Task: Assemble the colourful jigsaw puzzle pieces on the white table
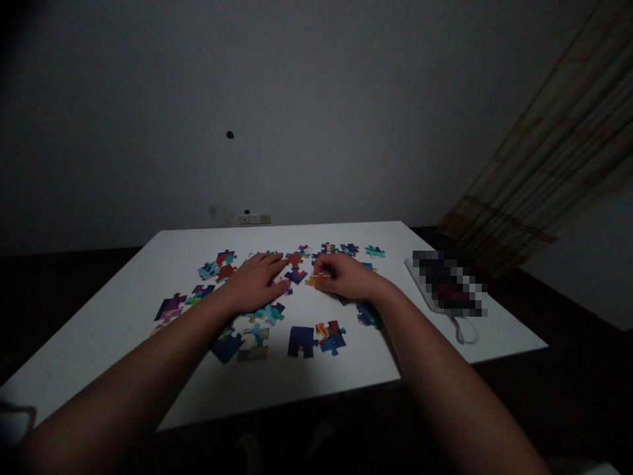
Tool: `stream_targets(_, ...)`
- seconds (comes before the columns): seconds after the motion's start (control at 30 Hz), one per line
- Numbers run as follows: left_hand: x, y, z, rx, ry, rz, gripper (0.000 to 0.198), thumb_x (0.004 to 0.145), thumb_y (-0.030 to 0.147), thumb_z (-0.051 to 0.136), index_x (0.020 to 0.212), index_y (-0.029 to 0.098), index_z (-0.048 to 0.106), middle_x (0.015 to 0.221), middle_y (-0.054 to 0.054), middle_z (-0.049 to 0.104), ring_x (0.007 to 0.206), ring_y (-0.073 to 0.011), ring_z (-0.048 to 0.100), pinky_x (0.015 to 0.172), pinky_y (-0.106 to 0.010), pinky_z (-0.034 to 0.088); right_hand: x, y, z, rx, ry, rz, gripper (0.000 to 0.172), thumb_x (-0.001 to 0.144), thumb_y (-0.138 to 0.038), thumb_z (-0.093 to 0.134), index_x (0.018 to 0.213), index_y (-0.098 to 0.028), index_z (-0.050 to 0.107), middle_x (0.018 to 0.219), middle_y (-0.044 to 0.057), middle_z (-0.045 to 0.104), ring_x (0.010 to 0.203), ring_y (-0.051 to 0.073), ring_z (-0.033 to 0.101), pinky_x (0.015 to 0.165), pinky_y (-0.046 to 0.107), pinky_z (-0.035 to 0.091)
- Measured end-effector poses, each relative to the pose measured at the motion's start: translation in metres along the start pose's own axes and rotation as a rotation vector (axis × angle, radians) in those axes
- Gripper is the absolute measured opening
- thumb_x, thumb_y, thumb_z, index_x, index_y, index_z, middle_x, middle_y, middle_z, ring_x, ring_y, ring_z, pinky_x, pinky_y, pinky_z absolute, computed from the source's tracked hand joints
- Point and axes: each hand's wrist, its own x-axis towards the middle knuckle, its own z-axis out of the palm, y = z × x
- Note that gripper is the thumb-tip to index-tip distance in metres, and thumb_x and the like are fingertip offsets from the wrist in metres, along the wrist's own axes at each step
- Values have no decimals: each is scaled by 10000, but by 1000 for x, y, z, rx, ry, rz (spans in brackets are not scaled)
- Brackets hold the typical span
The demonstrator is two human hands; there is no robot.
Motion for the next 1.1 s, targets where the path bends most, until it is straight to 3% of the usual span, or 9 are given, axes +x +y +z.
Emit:
stream_targets(0.1, 0, -4, 5, -22, 17, -17, 723, 1075, 608, 490, 1670, 197, 519, 1739, -177, 505, 1605, -417, 460, 1341, -600, 312, 1, 0, -1, -5, 63, -26, 126, 924, -339, 750, 864, -252, 681, 833, 6, 681, 767, 196, 597, 701, 337, 445)
stream_targets(0.17, 0, -6, 9, -43, 24, -37, 738, 1074, 616, 488, 1693, 215, 482, 1757, -170, 482, 1625, -421, 434, 1349, -615, 289, 1, 2, -3, -60, 43, -23, 108, 883, -332, 794, 898, -255, 721, 849, 3, 697, 777, 200, 609, 708, 335, 443)
stream_targets(0.37, 1, -8, 13, -40, -12, -83, 804, 1078, 688, 419, 1732, 221, 408, 1817, -160, 377, 1673, -437, 346, 1357, -634, 265, 0, 7, -4, -107, -93, -21, 423, 781, -513, 976, 1074, -273, 787, 999, 21, 731, 868, 222, 638, 778, 345, 496)
stream_targets(0.6, 1, -9, 17, -69, -49, -117, 869, 1070, 721, 373, 1765, 200, 327, 1851, -170, 289, 1707, -436, 266, 1371, -648, 211, 1, 12, -4, -105, -113, -104, 571, 699, -558, 1038, 1167, -309, 825, 1180, 51, 721, 1099, 277, 654, 1010, 417, 521)
stream_targets(0.77, 0, -11, 12, -77, 44, -111, 860, 1031, 674, 501, 1747, 230, 332, 1820, -163, 375, 1680, -427, 332, 1367, -619, 258, 0, 9, -4, -70, -91, -88, 521, 741, -579, 996, 1154, -308, 832, 1153, 50, 747, 1051, 269, 677, 981, 415, 540)
stream_targets(0.93, -2, -10, -9, -6, 113, -124, 726, 1006, 540, 554, 1626, 168, 498, 1679, -217, 547, 1554, -453, 483, 1306, -627, 368, 0, 0, -4, -24, 7, -13, 260, 912, -512, 828, 1044, -289, 838, 1044, 52, 798, 948, 259, 698, 889, 414, 540)
stream_targets(1.03, -3, -10, -12, 30, 93, -144, 634, 1021, 519, 525, 1556, 183, 582, 1628, -194, 601, 1522, -432, 521, 1286, -603, 401, 1, 1, -4, -50, 102, -1, 207, 953, -486, 761, 945, -288, 822, 963, 51, 797, 882, 252, 696, 842, 416, 536)
stream_targets(1.1, -3, -11, -10, 42, 38, -153, 654, 1047, 536, 482, 1576, 163, 578, 1689, -199, 548, 1569, -431, 484, 1305, -597, 378, 2, 4, -4, -88, 177, 18, 222, 964, -491, 737, 906, -289, 809, 924, 58, 785, 858, 256, 686, 820, 421, 531)
